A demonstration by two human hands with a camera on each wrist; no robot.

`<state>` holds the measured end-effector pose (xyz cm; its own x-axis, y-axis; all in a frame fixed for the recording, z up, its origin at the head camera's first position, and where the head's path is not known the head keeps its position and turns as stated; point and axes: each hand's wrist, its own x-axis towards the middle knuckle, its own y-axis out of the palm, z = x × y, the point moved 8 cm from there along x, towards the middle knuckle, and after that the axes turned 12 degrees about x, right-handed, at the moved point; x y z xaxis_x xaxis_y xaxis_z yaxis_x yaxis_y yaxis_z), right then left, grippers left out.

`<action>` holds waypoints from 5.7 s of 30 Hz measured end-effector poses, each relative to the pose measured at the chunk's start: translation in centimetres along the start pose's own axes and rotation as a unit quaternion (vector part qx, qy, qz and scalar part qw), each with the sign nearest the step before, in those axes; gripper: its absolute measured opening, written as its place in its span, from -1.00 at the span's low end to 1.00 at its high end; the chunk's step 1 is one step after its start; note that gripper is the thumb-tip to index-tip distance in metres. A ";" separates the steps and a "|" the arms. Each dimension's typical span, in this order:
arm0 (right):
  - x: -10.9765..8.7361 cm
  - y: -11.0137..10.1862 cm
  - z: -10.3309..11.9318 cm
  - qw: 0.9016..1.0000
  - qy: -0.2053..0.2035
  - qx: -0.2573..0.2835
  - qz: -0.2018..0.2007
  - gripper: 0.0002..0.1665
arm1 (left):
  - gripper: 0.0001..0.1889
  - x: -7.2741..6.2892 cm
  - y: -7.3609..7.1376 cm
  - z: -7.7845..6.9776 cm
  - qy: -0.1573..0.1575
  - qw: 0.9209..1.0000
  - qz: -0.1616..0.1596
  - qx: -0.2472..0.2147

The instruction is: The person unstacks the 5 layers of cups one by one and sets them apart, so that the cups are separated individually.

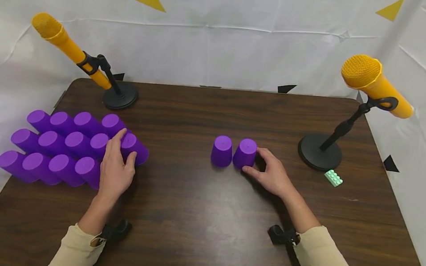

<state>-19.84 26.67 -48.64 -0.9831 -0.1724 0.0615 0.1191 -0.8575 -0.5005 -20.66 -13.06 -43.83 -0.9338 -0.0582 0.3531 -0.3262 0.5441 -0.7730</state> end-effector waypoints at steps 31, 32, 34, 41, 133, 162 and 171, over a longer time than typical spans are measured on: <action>0.1 0.1 0.1 1.000 -0.006 0.002 -0.005 -0.36 | -0.45 -0.8 9.2 -14.6 0.229 0.959 0.119 -0.119; 0.1 0.1 0.1 1.000 -0.006 0.002 -0.005 -0.36 | -0.45 -0.6 9.6 -14.9 0.231 0.957 0.121 -0.125; 0.1 0.1 0.2 1.000 -0.005 0.004 -0.004 -0.36 | -0.46 -0.3 10.5 -15.6 0.234 0.955 0.127 -0.133; 0.0 0.1 0.1 1.000 -0.005 0.006 -0.002 -0.36 | -0.53 0.2 12.2 -16.3 0.218 0.959 0.139 -0.114; 5.1 8.1 7.8 0.995 -0.067 0.034 0.063 -0.34 | -0.61 -5.2 -2.8 2.0 0.037 0.994 0.047 -0.089; 15.7 21.3 11.4 0.994 -0.058 -0.046 0.075 -0.20 | -0.62 -5.2 -3.3 1.9 0.049 0.994 0.042 -0.088; 15.7 21.7 11.7 0.990 -0.059 -0.095 0.083 -0.19 | -0.65 -5.2 -3.4 1.8 0.056 0.994 0.031 -0.090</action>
<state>-31.02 -0.31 -48.46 -0.9279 -0.3681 0.0591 0.2386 -0.7080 -0.6647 -14.93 -16.11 -43.95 -0.9257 0.0681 0.3722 -0.2278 0.6851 -0.6920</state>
